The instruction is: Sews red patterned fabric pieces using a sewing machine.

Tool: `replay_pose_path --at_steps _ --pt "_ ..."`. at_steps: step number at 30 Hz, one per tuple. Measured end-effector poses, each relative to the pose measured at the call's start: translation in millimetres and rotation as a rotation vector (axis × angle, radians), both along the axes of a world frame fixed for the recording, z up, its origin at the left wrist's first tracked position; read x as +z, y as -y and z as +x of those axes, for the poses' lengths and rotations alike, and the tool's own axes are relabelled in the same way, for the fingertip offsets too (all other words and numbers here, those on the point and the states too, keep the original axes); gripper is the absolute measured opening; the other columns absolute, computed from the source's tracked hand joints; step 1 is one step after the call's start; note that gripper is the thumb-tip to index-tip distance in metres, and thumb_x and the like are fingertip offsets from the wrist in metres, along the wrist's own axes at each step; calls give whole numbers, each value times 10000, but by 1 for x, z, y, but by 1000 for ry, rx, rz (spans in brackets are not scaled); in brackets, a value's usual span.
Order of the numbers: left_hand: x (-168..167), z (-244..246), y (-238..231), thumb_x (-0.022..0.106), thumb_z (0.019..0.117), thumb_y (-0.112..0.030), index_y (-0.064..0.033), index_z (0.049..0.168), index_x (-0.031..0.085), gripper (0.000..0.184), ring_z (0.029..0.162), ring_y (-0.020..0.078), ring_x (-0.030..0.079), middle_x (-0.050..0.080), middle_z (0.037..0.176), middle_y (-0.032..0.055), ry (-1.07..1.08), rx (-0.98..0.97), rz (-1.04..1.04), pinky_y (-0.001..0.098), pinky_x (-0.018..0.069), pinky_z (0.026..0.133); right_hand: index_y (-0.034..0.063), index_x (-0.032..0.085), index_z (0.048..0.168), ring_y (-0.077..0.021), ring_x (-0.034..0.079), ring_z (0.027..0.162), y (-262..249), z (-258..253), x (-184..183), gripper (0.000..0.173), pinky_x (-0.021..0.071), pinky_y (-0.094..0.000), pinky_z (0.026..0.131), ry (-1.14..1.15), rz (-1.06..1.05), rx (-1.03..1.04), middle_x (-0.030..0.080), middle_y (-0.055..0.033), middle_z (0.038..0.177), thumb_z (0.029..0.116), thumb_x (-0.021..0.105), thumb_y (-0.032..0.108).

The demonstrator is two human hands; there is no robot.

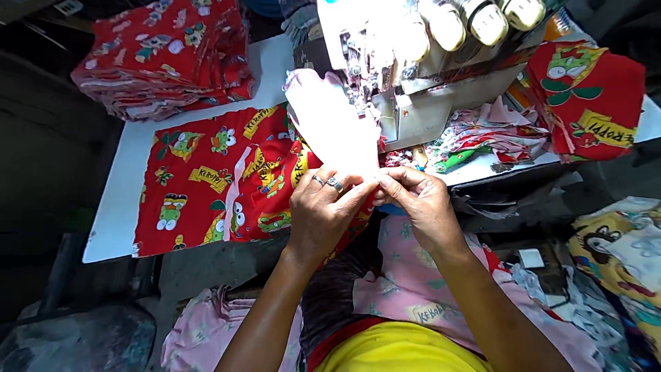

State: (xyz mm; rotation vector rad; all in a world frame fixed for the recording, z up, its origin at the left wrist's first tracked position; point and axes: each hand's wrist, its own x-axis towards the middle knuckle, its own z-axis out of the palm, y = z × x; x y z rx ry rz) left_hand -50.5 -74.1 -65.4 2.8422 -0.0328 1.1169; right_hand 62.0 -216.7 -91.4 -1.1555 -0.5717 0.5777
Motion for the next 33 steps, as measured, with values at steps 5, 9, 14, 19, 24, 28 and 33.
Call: replay_pose_path --at_steps 5,9,14,19,24,28,33 --pt "-18 10 -7 756 900 -389 -113 1103 703 348 1223 301 567 651 1237 151 50 -49 50 478 339 1127 27 713 1086 -92 696 723 0 4 3 133 611 -233 669 122 -41 -35 720 -45 900 957 692 51" --pt "-34 13 -13 620 1005 -116 -89 1347 622 344 1405 263 500 597 1448 123 -7 10 145 514 253 1207 69 665 1127 -83 686 728 2 -5 0 193 595 -219 650 260 -126 -143 712 -15 923 937 689 47" --pt "-6 3 -16 541 1009 22 -87 1390 642 409 1390 248 532 601 1465 72 -143 63 143 503 283 1221 56 742 1111 -28 647 836 -14 12 11 170 554 -166 733 600 -182 -270 674 -17 989 972 653 95" --pt "41 16 -25 488 992 71 -89 1445 594 491 1289 312 606 626 1421 112 -398 148 49 479 409 1129 87 727 1256 -154 581 861 -30 29 29 329 496 -244 708 999 -365 -373 576 -108 1049 976 581 -4" --pt "54 45 -60 388 1051 -5 -160 1454 594 479 1355 278 564 591 1479 36 -471 206 -4 475 428 1114 124 665 1369 -197 579 817 -26 25 23 409 499 -305 648 1028 -452 -365 548 -120 1033 986 577 11" --pt "56 59 -68 424 1064 -69 -144 1404 624 401 1394 293 524 578 1484 60 -452 302 -66 540 472 1049 112 604 1438 -231 614 809 -22 15 12 425 529 -346 658 1023 -516 -352 587 -125 979 1014 590 89" --pt "49 45 -55 434 1074 -119 -180 1470 577 425 1363 296 552 554 1515 36 -420 481 -182 550 488 1009 114 514 1511 -248 640 837 -14 3 2 504 556 -381 684 987 -493 -302 613 -133 1003 1013 593 122"
